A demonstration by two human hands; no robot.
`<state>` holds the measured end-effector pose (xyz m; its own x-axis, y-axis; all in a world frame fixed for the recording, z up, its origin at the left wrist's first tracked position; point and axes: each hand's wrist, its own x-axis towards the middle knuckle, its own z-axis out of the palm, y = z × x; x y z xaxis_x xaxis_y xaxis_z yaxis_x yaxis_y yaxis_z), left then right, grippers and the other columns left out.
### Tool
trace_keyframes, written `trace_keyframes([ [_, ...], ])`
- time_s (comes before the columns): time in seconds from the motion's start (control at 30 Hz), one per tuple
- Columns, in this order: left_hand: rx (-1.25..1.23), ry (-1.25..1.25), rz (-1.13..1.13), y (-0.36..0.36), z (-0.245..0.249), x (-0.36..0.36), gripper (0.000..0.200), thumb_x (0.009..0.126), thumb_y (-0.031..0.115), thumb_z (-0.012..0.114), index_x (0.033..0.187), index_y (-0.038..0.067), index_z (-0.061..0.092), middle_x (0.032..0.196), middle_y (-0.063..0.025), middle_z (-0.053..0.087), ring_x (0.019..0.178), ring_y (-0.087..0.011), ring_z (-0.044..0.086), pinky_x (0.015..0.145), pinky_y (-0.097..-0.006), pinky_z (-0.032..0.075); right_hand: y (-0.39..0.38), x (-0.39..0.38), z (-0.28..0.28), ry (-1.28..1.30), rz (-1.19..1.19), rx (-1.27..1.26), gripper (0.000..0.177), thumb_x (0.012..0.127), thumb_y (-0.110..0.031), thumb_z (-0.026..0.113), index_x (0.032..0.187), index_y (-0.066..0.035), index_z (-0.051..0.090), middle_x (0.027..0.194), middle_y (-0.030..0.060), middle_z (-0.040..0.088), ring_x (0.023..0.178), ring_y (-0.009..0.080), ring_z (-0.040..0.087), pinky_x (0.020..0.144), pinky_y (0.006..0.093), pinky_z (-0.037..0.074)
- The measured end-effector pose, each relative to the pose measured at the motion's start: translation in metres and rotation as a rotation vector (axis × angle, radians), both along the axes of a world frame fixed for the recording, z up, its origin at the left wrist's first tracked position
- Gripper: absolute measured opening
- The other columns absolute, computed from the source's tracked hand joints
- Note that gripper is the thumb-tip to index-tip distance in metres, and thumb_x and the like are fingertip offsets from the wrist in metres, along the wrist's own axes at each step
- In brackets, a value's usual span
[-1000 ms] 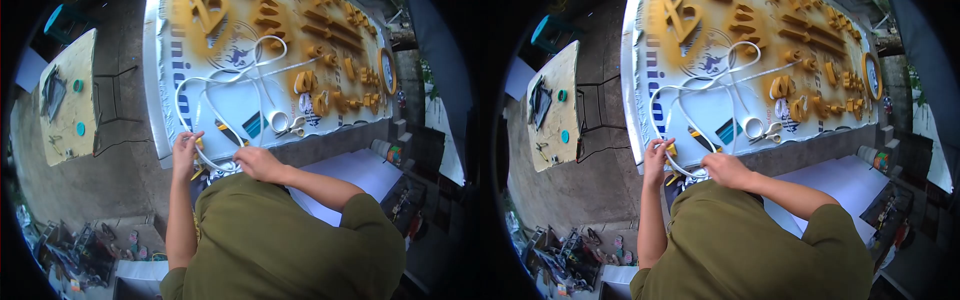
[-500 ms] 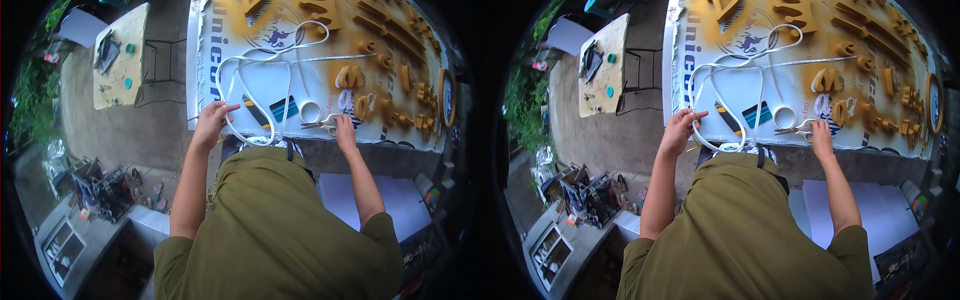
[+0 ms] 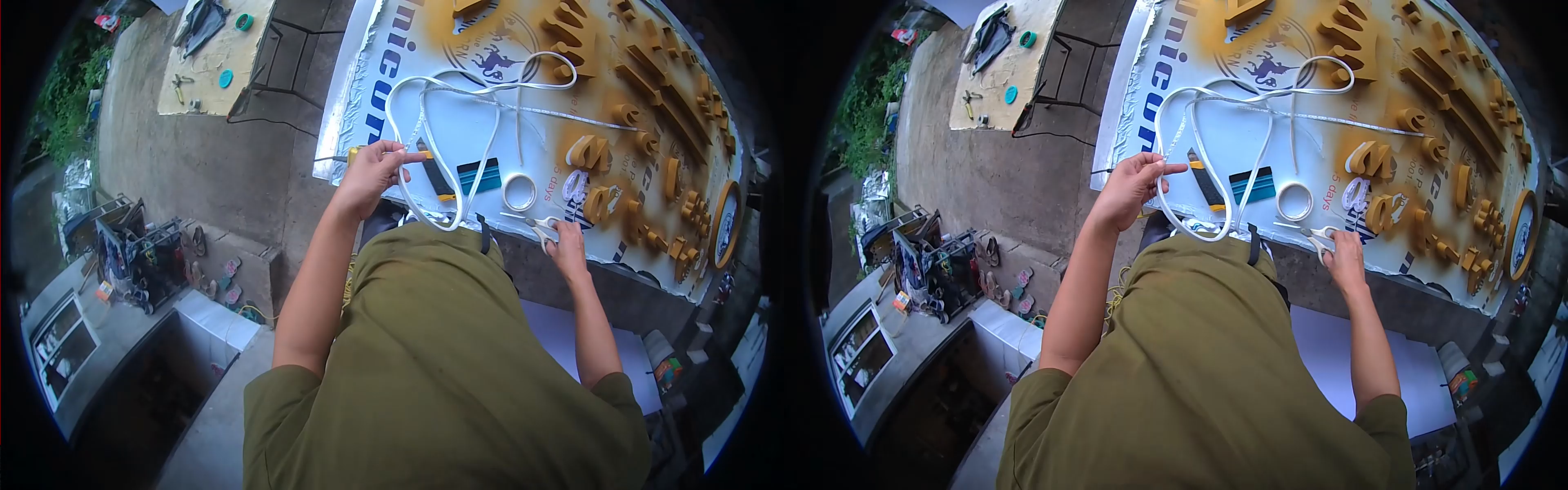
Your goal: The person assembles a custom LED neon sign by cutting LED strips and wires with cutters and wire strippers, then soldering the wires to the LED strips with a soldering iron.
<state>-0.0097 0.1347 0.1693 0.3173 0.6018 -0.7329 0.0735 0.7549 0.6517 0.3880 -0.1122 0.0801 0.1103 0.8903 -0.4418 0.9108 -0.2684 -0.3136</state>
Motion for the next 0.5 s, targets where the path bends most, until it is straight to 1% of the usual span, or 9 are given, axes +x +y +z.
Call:
trace_keyframes([
  [0.07, -0.006, -0.007, -0.009, 0.000, 0.001, -0.003, 0.015, 0.107, 0.018, 0.058, 0.113, 0.004, 0.056, 0.121, -0.0181, 0.074, 0.076, -0.0071, 0.059, 0.073, -0.0233, 0.050, 0.028, -0.011, 0.044, 0.253, -0.219, -0.231, 0.035, 0.076, -0.007, 0.081, 0.108, 0.000, 0.068, 0.106, 0.0150, 0.070, 0.101, 0.0317, 0.067, 0.092, 0.0393, 0.053],
  [0.1, -0.010, -0.019, -0.010, 0.000, 0.001, -0.004, 0.016, 0.107, 0.019, 0.058, 0.113, 0.004, 0.056, 0.121, -0.0178, 0.074, 0.076, -0.0069, 0.059, 0.072, -0.0231, 0.050, 0.037, -0.015, 0.056, 0.377, -0.329, -0.347, 0.035, 0.076, -0.008, 0.082, 0.107, 0.001, 0.068, 0.105, 0.0142, 0.071, 0.098, 0.0300, 0.069, 0.090, 0.0376, 0.054],
  [0.13, -0.015, -0.033, -0.011, 0.000, 0.000, -0.004, 0.016, 0.107, 0.019, 0.058, 0.113, 0.004, 0.056, 0.121, -0.0175, 0.074, 0.076, -0.0067, 0.059, 0.072, -0.0229, 0.050, 0.041, -0.017, 0.056, 0.550, -0.285, -0.255, 0.037, 0.079, -0.011, 0.086, 0.108, 0.000, 0.066, 0.103, 0.0086, 0.072, 0.093, 0.0219, 0.071, 0.084, 0.0332, 0.055],
  [0.23, -0.017, -0.030, -0.024, 0.002, 0.005, -0.003, 0.015, 0.107, 0.018, 0.059, 0.113, 0.004, 0.056, 0.121, -0.0169, 0.074, 0.075, -0.0066, 0.059, 0.071, -0.0222, 0.050, 0.079, -0.054, 0.080, 1.088, -0.342, -0.368, 0.041, 0.081, -0.016, 0.089, 0.111, -0.002, 0.064, 0.099, 0.0054, 0.070, 0.092, 0.0169, 0.069, 0.082, 0.0329, 0.054],
  [0.3, 0.001, -0.042, -0.021, 0.001, 0.007, -0.003, 0.019, 0.106, 0.016, 0.059, 0.114, -0.001, 0.057, 0.116, -0.0182, 0.075, 0.075, -0.0097, 0.060, 0.071, -0.0249, 0.053, 0.102, -0.079, 0.073, 1.113, -0.181, -0.446, 0.047, 0.082, -0.020, 0.091, 0.114, -0.002, 0.061, 0.097, 0.0057, 0.069, 0.094, 0.0147, 0.066, 0.082, 0.0320, 0.053],
  [0.33, 0.010, -0.047, -0.016, 0.001, 0.008, -0.004, 0.021, 0.106, 0.016, 0.059, 0.115, -0.004, 0.058, 0.114, -0.0188, 0.076, 0.074, -0.0113, 0.060, 0.072, -0.0262, 0.054, 0.112, -0.091, 0.069, 1.067, -0.120, -0.460, 0.050, 0.081, -0.023, 0.092, 0.113, -0.002, 0.061, 0.097, 0.0058, 0.069, 0.094, 0.0148, 0.066, 0.082, 0.0320, 0.053],
  [0.4, 0.019, -0.024, -0.027, 0.000, 0.012, -0.005, 0.023, 0.106, 0.015, 0.059, 0.116, -0.005, 0.058, 0.113, -0.0179, 0.076, 0.075, -0.0116, 0.061, 0.072, -0.0263, 0.054, 0.130, -0.111, 0.062, 0.972, 0.008, -0.488, 0.056, 0.079, -0.030, 0.094, 0.113, -0.001, 0.060, 0.095, 0.0062, 0.068, 0.093, 0.0150, 0.064, 0.083, 0.0320, 0.052],
  [0.43, 0.023, -0.012, -0.030, -0.001, 0.014, -0.005, 0.023, 0.106, 0.015, 0.059, 0.117, -0.005, 0.059, 0.113, -0.0175, 0.076, 0.075, -0.0118, 0.061, 0.072, -0.0264, 0.054, 0.136, -0.117, 0.062, 0.979, 0.036, -0.496, 0.059, 0.078, -0.034, 0.094, 0.113, -0.001, 0.060, 0.096, 0.0062, 0.068, 0.093, 0.0151, 0.064, 0.083, 0.0323, 0.052],
  [0.5, 0.017, -0.002, -0.045, -0.002, 0.015, -0.009, 0.020, 0.107, 0.018, 0.059, 0.115, 0.000, 0.060, 0.117, -0.0160, 0.076, 0.075, -0.0082, 0.060, 0.072, -0.0233, 0.053, 0.146, -0.126, 0.061, 0.996, 0.095, -0.516, 0.065, 0.076, -0.043, 0.094, 0.112, -0.001, 0.060, 0.097, 0.0062, 0.068, 0.094, 0.0154, 0.063, 0.083, 0.0328, 0.052],
])
